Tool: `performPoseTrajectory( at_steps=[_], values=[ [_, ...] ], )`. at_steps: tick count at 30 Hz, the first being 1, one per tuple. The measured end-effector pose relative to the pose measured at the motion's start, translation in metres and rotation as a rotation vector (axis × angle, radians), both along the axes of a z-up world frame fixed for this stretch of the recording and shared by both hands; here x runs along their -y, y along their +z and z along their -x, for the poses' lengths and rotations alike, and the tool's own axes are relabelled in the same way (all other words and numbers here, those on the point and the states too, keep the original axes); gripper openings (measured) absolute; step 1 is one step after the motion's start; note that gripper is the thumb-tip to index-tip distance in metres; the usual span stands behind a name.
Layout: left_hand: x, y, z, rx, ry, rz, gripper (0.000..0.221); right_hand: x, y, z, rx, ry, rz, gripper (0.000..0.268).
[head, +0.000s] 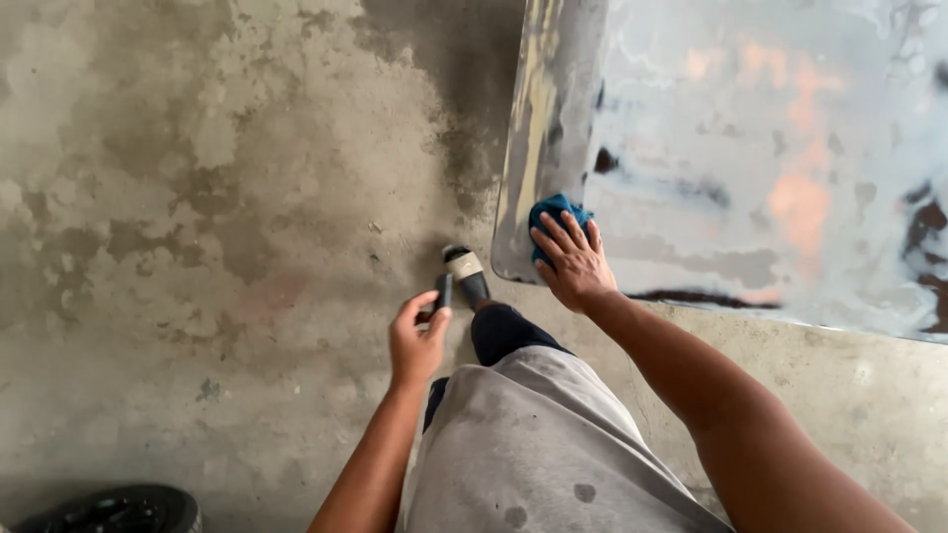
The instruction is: The person cleans a large, flat car part, likely a door panel, using a blue cloth and a black sanding block. They wipe the surface, sand specific areas, and periodically rinse the cloth and sanding block in a green bucket of water.
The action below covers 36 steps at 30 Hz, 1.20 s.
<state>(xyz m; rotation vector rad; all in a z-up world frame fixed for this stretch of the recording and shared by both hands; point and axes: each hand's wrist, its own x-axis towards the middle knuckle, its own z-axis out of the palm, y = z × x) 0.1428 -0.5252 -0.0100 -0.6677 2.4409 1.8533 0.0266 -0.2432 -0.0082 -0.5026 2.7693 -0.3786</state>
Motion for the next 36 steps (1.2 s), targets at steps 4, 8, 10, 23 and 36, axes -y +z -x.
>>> performPoseTrajectory(
  at_steps=[4, 8, 10, 23, 36],
  values=[
    [-0.02, -0.004, 0.083, -0.028, -0.149, -0.184, 0.033, 0.015, -0.003, 0.022, -0.009, 0.025, -0.02, 0.058],
    [-0.013, 0.02, 0.154, 0.047, -0.335, -0.203, 0.036, 0.027, -0.006, 0.056, -0.002, -0.008, -0.071, 0.057],
    [0.004, 0.021, 0.156, 0.094, -0.366, -0.251, 0.038, 0.032, -0.002, 0.066, 0.039, -0.018, -0.086, 0.058],
    [0.06, -0.02, 0.306, 0.324, -0.467, -0.443, 0.032, 0.065, -0.009, 0.129, 0.021, -0.232, -0.185, 0.056],
    [0.109, 0.034, 0.529, 0.341, -0.774, -0.365, 0.027, 0.105, -0.003, 0.226, -0.055, -0.773, -0.255, 0.053]
  ],
)
